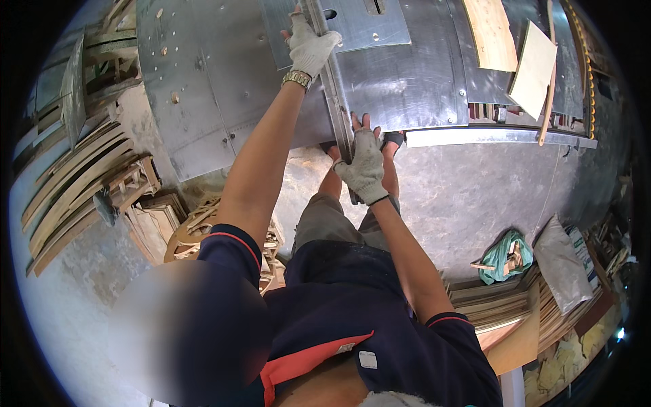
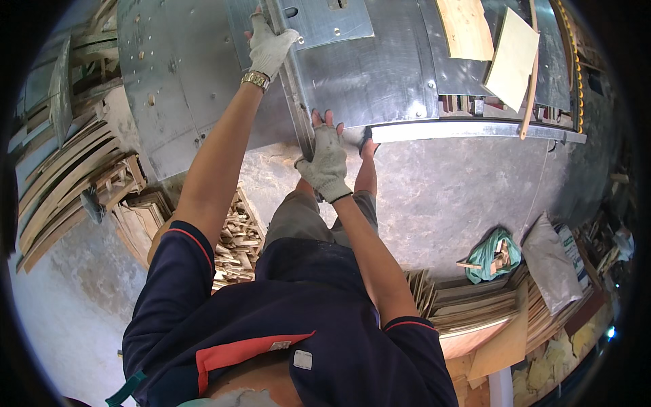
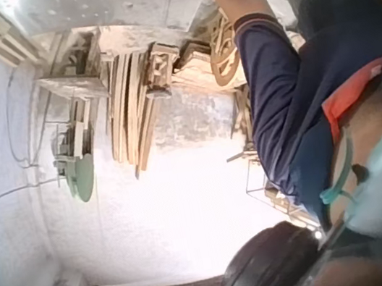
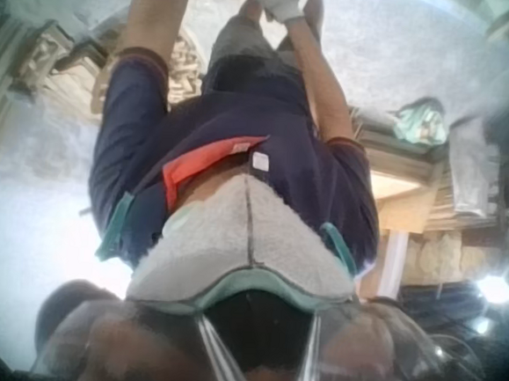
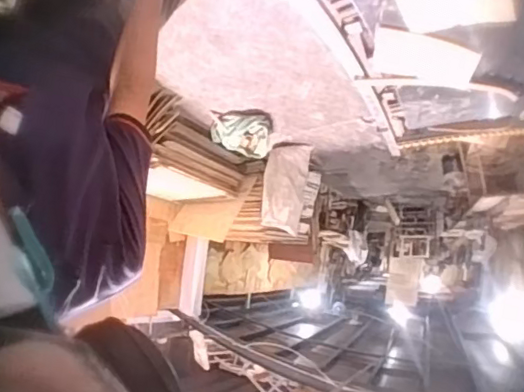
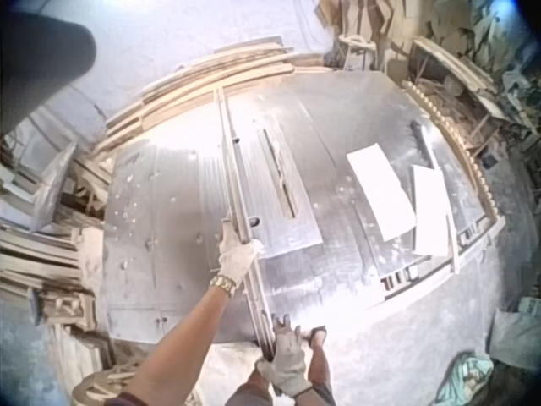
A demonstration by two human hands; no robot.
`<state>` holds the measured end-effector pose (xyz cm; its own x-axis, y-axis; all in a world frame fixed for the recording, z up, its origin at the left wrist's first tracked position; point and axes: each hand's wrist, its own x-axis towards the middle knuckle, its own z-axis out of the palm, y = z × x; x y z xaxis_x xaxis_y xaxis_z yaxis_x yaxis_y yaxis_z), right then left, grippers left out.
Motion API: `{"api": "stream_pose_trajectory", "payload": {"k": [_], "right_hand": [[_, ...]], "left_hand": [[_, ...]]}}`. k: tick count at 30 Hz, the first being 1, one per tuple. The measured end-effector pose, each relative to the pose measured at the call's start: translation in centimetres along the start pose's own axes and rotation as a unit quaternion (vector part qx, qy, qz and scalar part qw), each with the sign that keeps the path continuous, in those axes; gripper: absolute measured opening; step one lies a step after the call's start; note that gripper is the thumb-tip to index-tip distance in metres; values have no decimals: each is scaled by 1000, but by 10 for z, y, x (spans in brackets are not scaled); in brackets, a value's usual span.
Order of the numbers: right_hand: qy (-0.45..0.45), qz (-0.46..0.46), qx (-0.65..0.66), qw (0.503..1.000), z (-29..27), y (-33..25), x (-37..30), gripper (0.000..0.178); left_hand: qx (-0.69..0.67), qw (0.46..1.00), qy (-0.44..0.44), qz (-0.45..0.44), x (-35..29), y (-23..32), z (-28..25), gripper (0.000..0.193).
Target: The person cuts wood pieces on a table saw, then uses a nail gun to assemble them into small wooden boxes. The person handles multiple wood pieces and aligns them before nailing.
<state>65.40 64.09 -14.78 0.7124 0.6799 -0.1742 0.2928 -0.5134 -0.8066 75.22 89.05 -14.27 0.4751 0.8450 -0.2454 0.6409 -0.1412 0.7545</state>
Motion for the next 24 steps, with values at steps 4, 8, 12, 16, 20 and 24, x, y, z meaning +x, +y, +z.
{"api": "stream_pose_trajectory", "payload": {"k": [4, 8, 12, 16, 20, 24], "right_hand": [[-2, 9, 12, 1000, 2, 2, -1, 101], [15, -8, -4, 1000, 3, 2, -1, 100], [6, -6, 21, 1000, 1, 1, -1, 101], [-3, 6, 14, 1000, -2, -2, 1, 103], [-5, 14, 12, 1000, -4, -4, -1, 105], [-3, 13, 8, 1000, -1, 1, 3, 105]], "left_hand": [[33, 999, 5, -19, 1, -3, 4, 106], [31, 999, 6, -12, 1, -8, 5, 107], [39, 999, 12, -5, 3, -10, 5, 108], [35, 999, 12, -1, 4, -6, 4, 108], [56, 998, 17, -15, 2, -1, 2, 109], [52, 998, -5, -40, 5, -1, 4, 112]]}}
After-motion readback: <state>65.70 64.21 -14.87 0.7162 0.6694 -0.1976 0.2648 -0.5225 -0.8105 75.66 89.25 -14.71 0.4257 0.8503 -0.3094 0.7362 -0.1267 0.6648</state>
